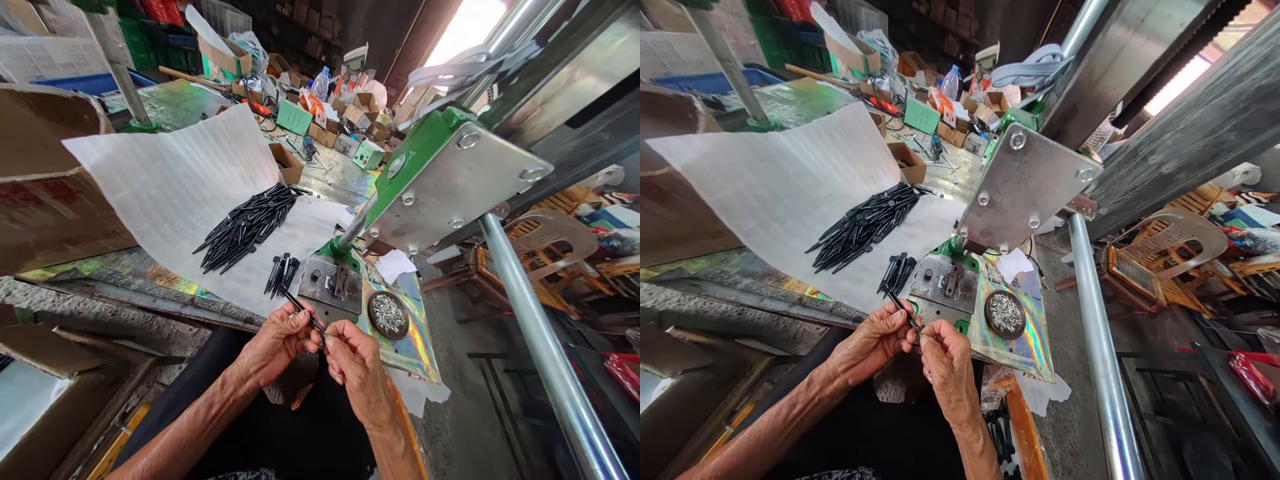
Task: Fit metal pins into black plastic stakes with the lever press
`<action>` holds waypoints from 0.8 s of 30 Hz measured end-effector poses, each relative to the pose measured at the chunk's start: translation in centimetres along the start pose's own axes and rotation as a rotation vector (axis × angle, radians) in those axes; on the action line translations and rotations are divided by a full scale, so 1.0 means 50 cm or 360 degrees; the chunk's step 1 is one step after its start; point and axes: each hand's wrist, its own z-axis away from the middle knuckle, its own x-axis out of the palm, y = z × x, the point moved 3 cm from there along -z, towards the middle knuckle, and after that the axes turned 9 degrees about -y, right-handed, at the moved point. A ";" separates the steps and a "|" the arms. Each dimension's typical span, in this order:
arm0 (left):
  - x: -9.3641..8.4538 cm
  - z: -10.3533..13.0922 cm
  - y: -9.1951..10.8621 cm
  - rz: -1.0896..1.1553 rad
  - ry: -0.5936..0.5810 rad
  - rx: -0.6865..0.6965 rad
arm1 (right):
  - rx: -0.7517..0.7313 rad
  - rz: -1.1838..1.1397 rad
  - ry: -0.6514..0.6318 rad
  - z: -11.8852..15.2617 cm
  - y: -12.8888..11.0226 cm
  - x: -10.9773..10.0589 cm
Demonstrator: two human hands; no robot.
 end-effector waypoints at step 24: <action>0.021 -0.063 0.043 -0.1410 0.0078 0.0364 | 0.0075 -0.0765 0.0314 -0.055 0.014 -0.022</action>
